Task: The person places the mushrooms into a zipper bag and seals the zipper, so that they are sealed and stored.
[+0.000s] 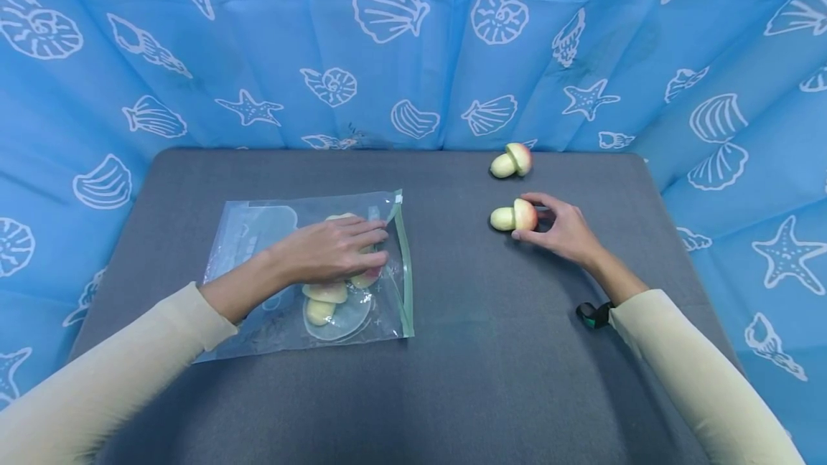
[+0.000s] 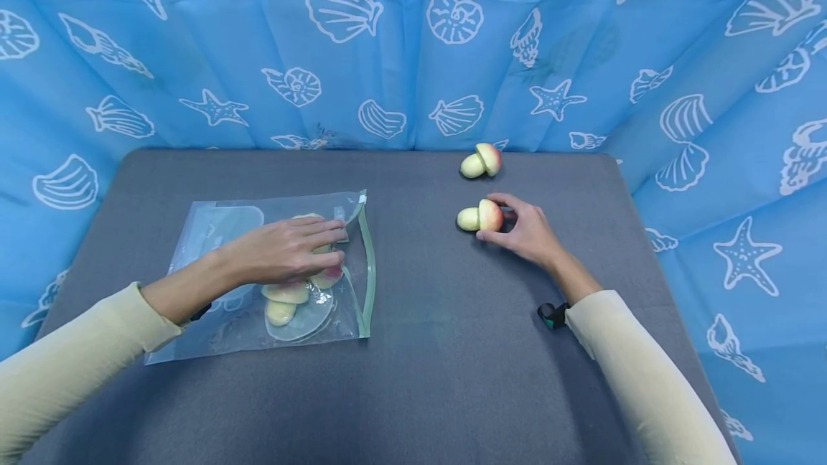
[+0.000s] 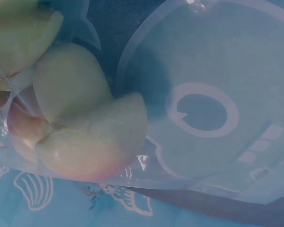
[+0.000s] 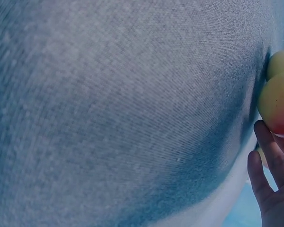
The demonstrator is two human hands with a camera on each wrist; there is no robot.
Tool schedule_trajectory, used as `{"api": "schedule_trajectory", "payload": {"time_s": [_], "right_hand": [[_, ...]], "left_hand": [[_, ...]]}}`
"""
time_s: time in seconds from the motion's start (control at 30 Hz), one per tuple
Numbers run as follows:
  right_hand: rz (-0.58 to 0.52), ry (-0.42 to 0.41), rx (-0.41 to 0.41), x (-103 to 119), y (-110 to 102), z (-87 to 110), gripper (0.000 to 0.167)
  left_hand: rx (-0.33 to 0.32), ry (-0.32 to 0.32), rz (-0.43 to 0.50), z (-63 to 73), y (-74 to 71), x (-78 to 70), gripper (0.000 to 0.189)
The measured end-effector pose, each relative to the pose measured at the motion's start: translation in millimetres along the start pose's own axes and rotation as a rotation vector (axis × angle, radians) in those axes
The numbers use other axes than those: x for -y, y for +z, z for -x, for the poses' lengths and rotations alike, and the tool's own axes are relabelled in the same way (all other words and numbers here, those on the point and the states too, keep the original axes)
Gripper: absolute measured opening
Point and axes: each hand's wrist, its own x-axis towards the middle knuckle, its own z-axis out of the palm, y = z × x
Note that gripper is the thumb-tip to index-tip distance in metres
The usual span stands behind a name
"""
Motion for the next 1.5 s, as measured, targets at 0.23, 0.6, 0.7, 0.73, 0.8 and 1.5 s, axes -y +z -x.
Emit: {"api": "schedule_trajectory", "payload": {"time_s": [0.23,0.6,0.7,0.73,0.8,1.5], "right_hand": [[0.025,-0.013,0.005,2.8,0.0,-1.4,0.068],[0.034,-0.040,0.019,13.3,3.6,-2.7,0.068],[0.036,-0.075,0.028,18.6,6.0,-2.9,0.068],[0.034,-0.080,0.031,20.6,6.9,-3.0,0.068],[0.027,-0.090,0.041,24.8,8.5,-3.5,0.067],[0.010,-0.251,0.153,69.0,31.3,-10.2,0.066]], "left_hand": [[-0.004,0.006,0.002,-0.6,0.0,1.5,0.013],[0.001,0.002,-0.005,-0.5,-2.7,2.1,0.011],[-0.002,0.001,-0.004,-0.5,-2.7,2.5,0.011],[-0.003,0.002,-0.004,-0.4,-2.3,2.8,0.011],[-0.005,0.003,0.000,-0.4,-1.8,3.1,0.011],[0.005,0.002,-0.001,0.0,-5.1,1.4,0.016]]}}
